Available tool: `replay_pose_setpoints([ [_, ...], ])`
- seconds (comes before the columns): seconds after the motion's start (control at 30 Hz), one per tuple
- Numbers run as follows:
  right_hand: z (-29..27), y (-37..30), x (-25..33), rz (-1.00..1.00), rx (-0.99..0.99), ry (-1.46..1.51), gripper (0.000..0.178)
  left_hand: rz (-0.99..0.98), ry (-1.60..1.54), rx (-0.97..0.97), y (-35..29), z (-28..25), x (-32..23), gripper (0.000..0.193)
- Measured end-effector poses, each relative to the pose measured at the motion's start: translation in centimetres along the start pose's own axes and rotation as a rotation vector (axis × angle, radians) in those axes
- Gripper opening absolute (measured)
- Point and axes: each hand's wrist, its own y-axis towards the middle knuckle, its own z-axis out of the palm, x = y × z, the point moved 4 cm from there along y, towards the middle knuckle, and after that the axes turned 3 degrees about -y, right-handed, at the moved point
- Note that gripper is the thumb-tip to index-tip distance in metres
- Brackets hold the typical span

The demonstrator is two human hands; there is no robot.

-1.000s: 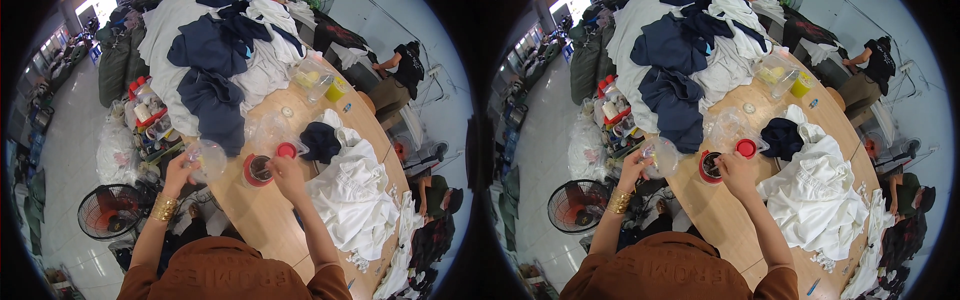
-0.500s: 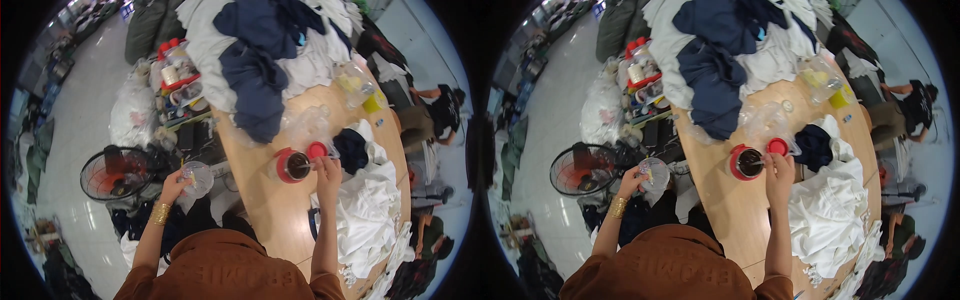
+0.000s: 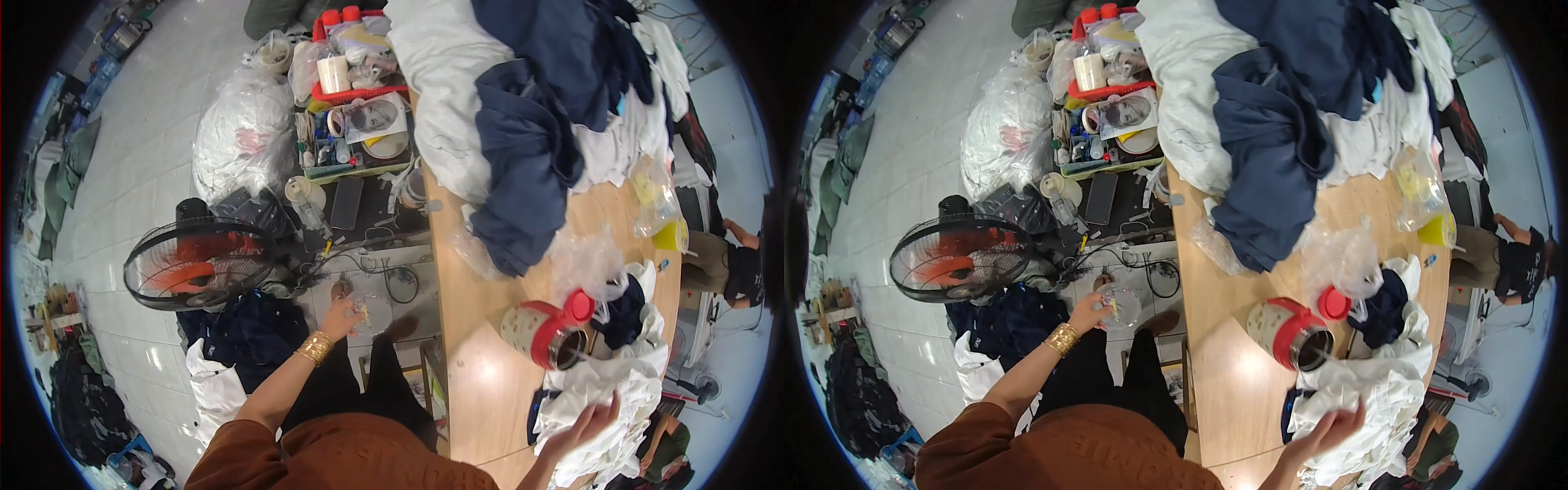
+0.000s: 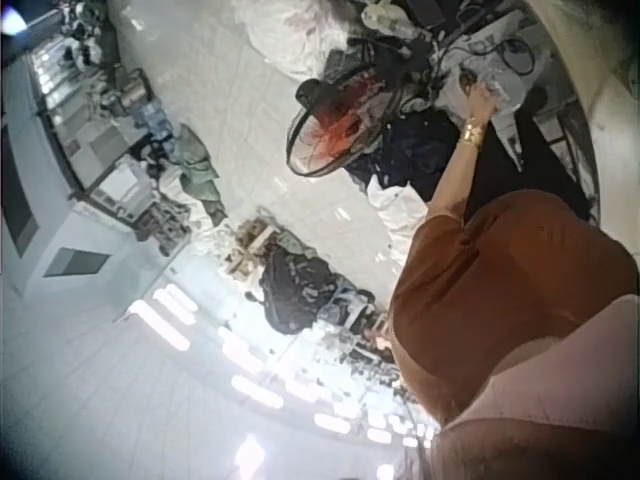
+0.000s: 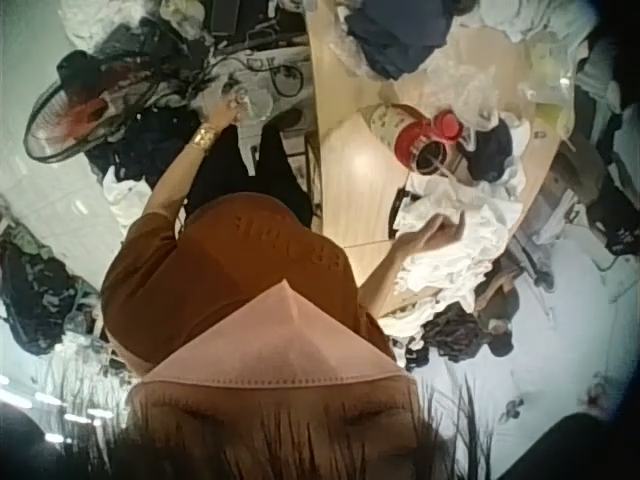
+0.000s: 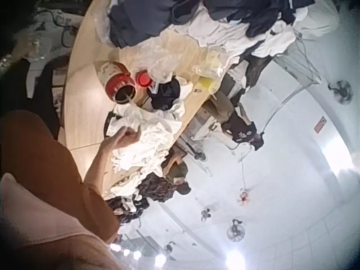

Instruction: The recorder trims excess threads from white athletic shorts using scissors and then prepares a drink and packs items.

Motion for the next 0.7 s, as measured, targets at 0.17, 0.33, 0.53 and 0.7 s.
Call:
replay_pose_setpoints([
  [0.17,10.2,-13.5,3.3,0.234,0.989,-0.024,0.019,0.022,0.192,0.066,6.2,2.0,4.1,0.033],
  [0.33,28.3,-24.6,-12.3,0.99,0.979,0.11,0.033,-0.087,-0.246,0.027,10.1,3.9,6.9,0.028],
  [0.53,42.1,-28.8,-21.6,1.272,0.922,0.414,0.031,0.013,-0.086,-0.194,16.1,5.2,15.3,0.032],
  [0.7,46.6,-30.5,-26.5,1.139,0.765,0.366,0.018,0.03,0.105,-0.212,20.2,5.8,18.8,0.034],
])
